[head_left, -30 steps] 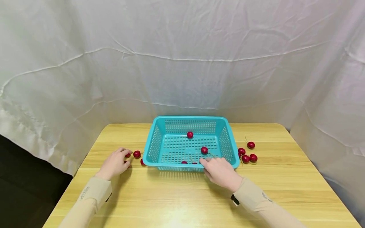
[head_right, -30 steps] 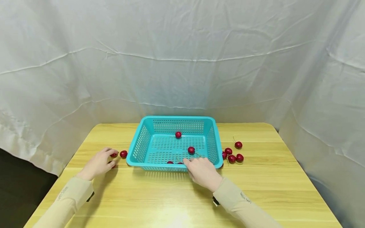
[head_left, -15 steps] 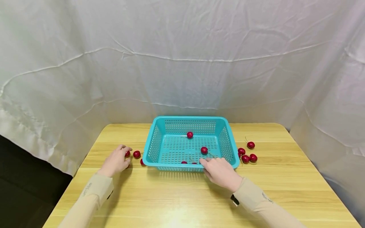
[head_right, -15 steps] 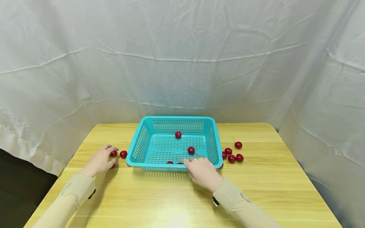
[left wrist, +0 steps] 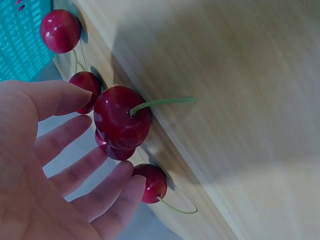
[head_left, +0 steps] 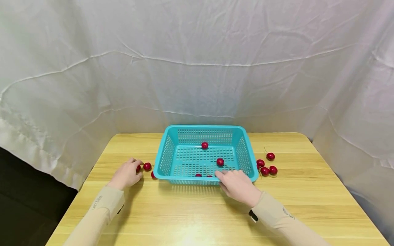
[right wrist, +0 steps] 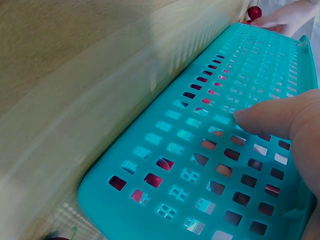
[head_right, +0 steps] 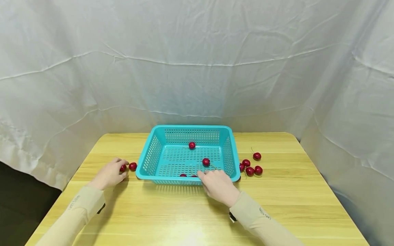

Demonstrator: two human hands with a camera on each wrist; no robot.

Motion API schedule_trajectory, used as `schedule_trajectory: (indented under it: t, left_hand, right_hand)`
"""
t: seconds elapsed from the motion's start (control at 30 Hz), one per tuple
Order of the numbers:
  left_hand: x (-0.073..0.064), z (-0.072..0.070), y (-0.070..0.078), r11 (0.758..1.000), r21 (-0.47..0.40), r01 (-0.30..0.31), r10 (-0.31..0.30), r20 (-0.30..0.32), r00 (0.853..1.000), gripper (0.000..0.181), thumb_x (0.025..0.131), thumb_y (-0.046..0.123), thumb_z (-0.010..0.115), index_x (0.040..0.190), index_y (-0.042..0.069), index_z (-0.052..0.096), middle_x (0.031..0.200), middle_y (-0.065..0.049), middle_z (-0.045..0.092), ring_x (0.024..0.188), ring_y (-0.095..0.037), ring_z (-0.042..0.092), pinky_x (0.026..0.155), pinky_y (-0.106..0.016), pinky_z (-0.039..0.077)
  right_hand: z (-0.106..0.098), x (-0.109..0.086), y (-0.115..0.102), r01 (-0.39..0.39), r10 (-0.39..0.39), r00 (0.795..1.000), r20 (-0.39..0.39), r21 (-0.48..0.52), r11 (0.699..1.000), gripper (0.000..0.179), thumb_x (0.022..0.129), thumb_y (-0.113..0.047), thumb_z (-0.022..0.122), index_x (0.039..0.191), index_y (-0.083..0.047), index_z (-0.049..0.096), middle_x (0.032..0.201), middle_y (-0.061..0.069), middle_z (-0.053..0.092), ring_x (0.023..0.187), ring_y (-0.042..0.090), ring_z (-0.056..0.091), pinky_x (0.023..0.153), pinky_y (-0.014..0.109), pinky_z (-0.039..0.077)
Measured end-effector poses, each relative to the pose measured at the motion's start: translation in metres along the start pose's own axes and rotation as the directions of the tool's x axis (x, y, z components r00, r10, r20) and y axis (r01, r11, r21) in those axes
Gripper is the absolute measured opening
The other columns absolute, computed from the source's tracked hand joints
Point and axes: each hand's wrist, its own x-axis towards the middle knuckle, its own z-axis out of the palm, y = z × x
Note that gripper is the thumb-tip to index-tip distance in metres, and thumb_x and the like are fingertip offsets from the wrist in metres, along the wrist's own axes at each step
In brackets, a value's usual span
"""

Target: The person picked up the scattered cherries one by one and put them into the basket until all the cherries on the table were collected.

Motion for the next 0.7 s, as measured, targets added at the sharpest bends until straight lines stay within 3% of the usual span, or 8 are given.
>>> schedule_trajectory:
  t: [0.3, 0.7]
  left_hand:
    - [-0.0002, -0.0020, 0.0035, 1.000, 0.007, 0.005, -0.006, 0.051, 0.999, 0.034, 0.086, 0.014, 0.068, 0.118, 0.002, 0.065, 0.106, -0.016, 0.062, 0.084, -0.028, 0.060, 0.079, -0.052, 0.055]
    - [-0.0014, -0.0015, 0.0043, 0.999, -0.014, 0.033, -0.030, 0.165, 0.986, 0.023, 0.084, 0.012, 0.071, 0.104, 0.006, 0.063, 0.102, -0.013, 0.057, 0.084, -0.027, 0.054, 0.082, -0.050, 0.054]
  right_hand:
    - [-0.0004, 0.0002, -0.0001, 0.002, -0.002, 1.000, -0.014, -0.004, 1.000, 0.021, 0.084, -0.016, 0.079, 0.091, -0.015, 0.059, 0.067, -0.004, 0.059, 0.047, 0.011, 0.049, 0.041, 0.014, 0.026]
    - [-0.0017, 0.0003, -0.0004, -0.003, 0.003, 1.000, 0.003, 0.010, 1.000, 0.019, 0.086, -0.016, 0.078, 0.092, -0.015, 0.059, 0.067, -0.004, 0.060, 0.048, 0.010, 0.048, 0.041, 0.014, 0.026]
